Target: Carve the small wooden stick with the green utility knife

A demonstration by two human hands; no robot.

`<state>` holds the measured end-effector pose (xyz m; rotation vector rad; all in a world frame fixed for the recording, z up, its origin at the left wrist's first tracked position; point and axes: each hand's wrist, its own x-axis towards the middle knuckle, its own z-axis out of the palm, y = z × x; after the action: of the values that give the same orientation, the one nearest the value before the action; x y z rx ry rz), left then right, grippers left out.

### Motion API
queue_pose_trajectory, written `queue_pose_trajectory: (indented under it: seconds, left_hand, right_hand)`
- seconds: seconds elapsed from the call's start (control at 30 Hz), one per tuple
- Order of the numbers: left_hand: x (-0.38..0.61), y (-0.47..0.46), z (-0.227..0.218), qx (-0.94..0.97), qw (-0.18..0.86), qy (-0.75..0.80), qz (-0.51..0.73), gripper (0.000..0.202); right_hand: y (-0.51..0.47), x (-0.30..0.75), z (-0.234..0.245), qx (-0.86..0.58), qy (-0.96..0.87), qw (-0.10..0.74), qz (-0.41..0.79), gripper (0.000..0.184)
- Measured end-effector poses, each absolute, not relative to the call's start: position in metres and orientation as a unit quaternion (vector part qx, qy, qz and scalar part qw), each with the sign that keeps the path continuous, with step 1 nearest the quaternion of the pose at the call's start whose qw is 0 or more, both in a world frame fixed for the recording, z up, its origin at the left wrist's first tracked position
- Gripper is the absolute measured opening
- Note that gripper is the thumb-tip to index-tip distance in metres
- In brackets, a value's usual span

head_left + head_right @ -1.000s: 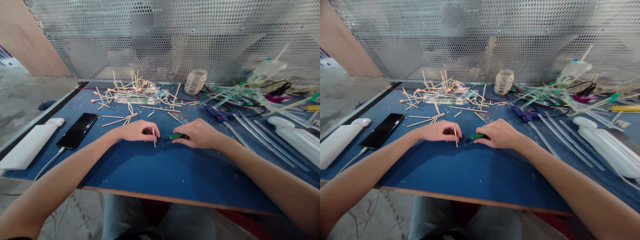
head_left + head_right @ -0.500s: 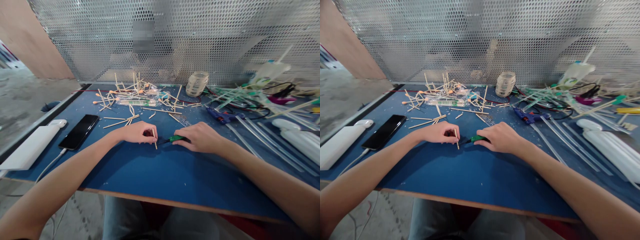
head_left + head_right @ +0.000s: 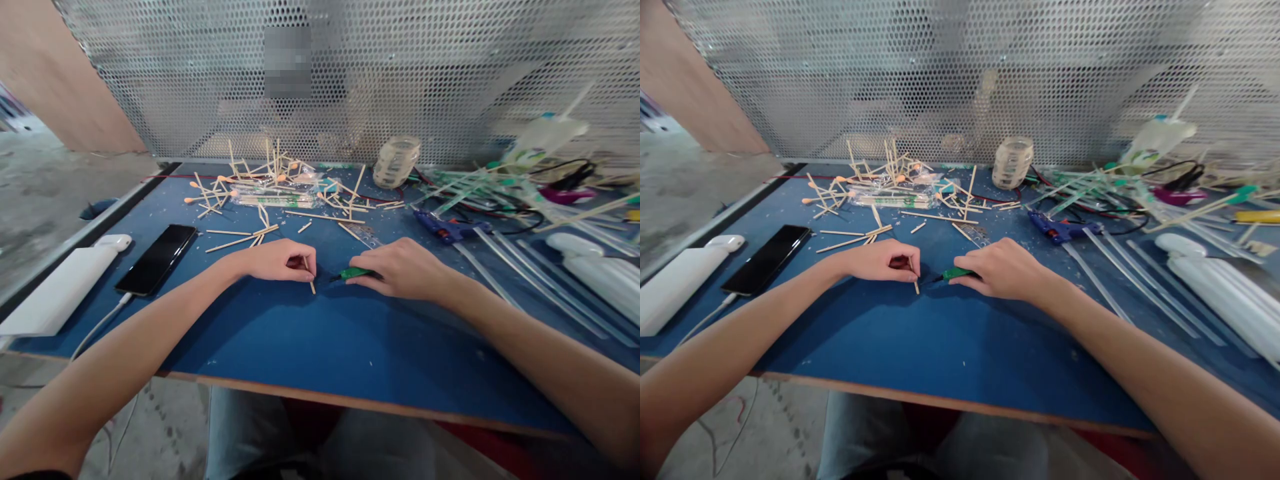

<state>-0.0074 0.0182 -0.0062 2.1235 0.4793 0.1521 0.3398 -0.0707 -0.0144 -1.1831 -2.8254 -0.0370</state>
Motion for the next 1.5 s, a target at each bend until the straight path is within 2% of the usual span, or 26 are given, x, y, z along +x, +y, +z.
queue_pose_trajectory:
  seconds: [0.33,0.67,1.13,1.5]
  left_hand:
    - [-0.003,0.024,-0.011,0.863,0.472,0.169,0.058,0.029]
    - [-0.001,0.026,-0.010,0.860,0.481,0.167,0.045,0.039]
    - [-0.001,0.026,-0.005,0.862,0.475,0.174,0.030,0.027]
    - [-0.001,0.028,-0.006,0.872,0.460,0.167,0.026,0.037]
  right_hand:
    - [-0.078,0.335,-0.005,-0.385,-0.921,0.028,-0.059,0.062]
    - [-0.079,0.324,-0.005,-0.386,-0.920,0.020,-0.067,0.062]
    - [-0.079,0.325,-0.004,-0.395,-0.917,0.003,-0.049,0.058]
    - [-0.076,0.320,0.000,-0.401,-0.914,-0.015,-0.054,0.059]
